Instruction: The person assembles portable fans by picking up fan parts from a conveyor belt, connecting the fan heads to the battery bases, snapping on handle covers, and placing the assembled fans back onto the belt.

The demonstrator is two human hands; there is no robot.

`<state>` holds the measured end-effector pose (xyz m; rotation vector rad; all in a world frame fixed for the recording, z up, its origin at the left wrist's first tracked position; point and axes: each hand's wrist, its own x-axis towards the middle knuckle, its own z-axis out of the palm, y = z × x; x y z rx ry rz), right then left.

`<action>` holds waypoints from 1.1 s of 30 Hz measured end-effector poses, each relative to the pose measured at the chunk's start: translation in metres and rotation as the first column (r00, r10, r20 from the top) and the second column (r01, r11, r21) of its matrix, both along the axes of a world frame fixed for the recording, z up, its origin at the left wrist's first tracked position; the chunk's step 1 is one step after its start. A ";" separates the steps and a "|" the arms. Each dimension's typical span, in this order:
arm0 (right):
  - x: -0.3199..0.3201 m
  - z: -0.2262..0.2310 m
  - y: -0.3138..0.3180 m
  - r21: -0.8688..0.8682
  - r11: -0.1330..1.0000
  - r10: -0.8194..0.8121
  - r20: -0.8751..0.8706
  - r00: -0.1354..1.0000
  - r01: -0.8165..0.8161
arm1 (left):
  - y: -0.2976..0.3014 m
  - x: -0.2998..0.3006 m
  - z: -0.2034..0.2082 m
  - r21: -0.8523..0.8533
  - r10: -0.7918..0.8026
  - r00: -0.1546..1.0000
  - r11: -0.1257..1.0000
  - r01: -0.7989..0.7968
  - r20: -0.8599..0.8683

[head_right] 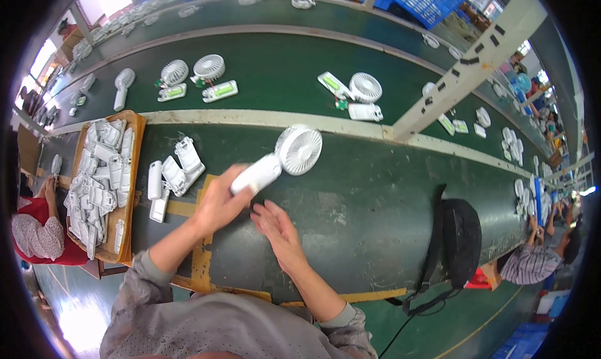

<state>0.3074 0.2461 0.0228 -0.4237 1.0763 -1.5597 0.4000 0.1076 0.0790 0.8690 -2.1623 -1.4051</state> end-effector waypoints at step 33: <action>-0.021 0.016 0.011 -0.006 0.989 -0.148 -0.228 0.962 0.150 | -0.052 -0.017 0.009 -0.844 -0.094 0.994 0.528 0.098 0.057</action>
